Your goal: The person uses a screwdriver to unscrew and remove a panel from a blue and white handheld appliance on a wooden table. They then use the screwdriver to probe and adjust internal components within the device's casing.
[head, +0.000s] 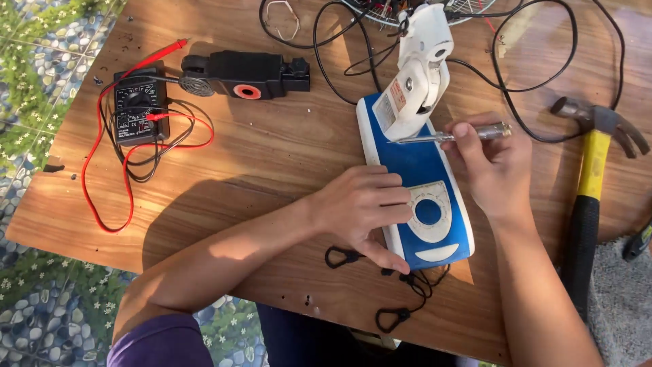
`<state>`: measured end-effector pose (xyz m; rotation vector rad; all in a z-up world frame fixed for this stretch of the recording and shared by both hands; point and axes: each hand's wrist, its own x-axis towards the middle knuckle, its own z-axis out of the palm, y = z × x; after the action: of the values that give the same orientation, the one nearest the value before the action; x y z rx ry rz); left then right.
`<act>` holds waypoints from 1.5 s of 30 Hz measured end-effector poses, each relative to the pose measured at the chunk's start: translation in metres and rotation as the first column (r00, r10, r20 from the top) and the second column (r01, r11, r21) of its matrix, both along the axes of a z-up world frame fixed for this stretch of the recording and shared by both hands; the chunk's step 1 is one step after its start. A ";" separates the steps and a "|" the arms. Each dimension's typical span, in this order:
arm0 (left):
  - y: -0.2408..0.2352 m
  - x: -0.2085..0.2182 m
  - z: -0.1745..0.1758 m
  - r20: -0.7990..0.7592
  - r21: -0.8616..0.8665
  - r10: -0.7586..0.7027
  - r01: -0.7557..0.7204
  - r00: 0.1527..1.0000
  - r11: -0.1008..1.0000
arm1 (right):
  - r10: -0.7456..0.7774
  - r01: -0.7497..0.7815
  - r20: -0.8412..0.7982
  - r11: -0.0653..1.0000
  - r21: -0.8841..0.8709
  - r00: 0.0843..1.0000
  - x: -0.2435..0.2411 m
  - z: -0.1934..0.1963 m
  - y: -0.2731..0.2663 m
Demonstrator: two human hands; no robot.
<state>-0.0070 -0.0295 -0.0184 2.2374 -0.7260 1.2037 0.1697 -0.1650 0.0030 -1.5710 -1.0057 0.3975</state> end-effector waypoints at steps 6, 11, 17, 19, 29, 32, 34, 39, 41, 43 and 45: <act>0.007 -0.014 -0.005 -0.067 -0.015 0.122 -0.123 0.990 0.992 | -0.293 0.260 0.197 0.949 0.179 0.935 0.007 -0.029 -0.020; 0.008 -0.021 -0.005 -0.243 0.013 0.216 -0.220 0.946 0.975 | -0.037 0.045 0.242 0.999 -0.029 0.970 -0.003 -0.020 -0.022; 0.007 -0.023 -0.007 -0.222 -0.064 0.227 -0.247 0.948 0.967 | -0.206 0.169 0.391 0.977 0.127 0.897 -0.007 -0.021 -0.030; 0.005 -0.025 -0.008 -0.232 -0.067 0.226 -0.248 0.946 0.967 | -0.205 0.166 0.410 0.978 0.130 0.889 -0.006 -0.023 -0.032; 0.001 -0.027 -0.004 -0.276 -0.066 0.235 -0.262 0.932 0.963 | -0.018 -0.076 0.594 0.988 0.133 0.804 -0.028 -0.001 -0.019; 0.000 -0.027 -0.001 -0.291 -0.068 0.232 -0.262 0.928 0.963 | -0.009 -0.096 0.714 0.990 0.106 0.700 -0.032 0.001 -0.018; -0.001 -0.028 0.000 -0.295 -0.074 0.237 -0.269 0.926 0.960 | -0.002 -0.079 0.746 0.994 0.074 0.666 -0.043 0.009 -0.011; -0.002 -0.028 -0.004 -0.301 -0.060 0.269 -0.300 0.915 0.952 | 0.029 -0.024 0.828 1.000 -0.019 0.559 -0.050 0.020 0.011; -0.003 -0.028 -0.007 -0.314 -0.059 0.267 -0.300 0.911 0.952 | -0.016 0.044 0.860 0.999 -0.008 0.511 -0.047 0.018 0.019; -0.002 -0.028 -0.008 -0.303 -0.059 0.268 -0.299 0.914 0.952 | -0.029 0.052 0.855 0.999 0.002 0.518 -0.049 0.019 0.023; -0.003 -0.029 -0.008 -0.294 -0.056 0.263 -0.291 0.919 0.955 | -0.048 0.068 0.848 0.998 0.014 0.528 -0.051 0.016 0.019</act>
<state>-0.0361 -0.0326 -0.0269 2.4176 -0.2368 0.9831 0.1190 -0.1458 0.0186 -1.8347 -1.6815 -0.5106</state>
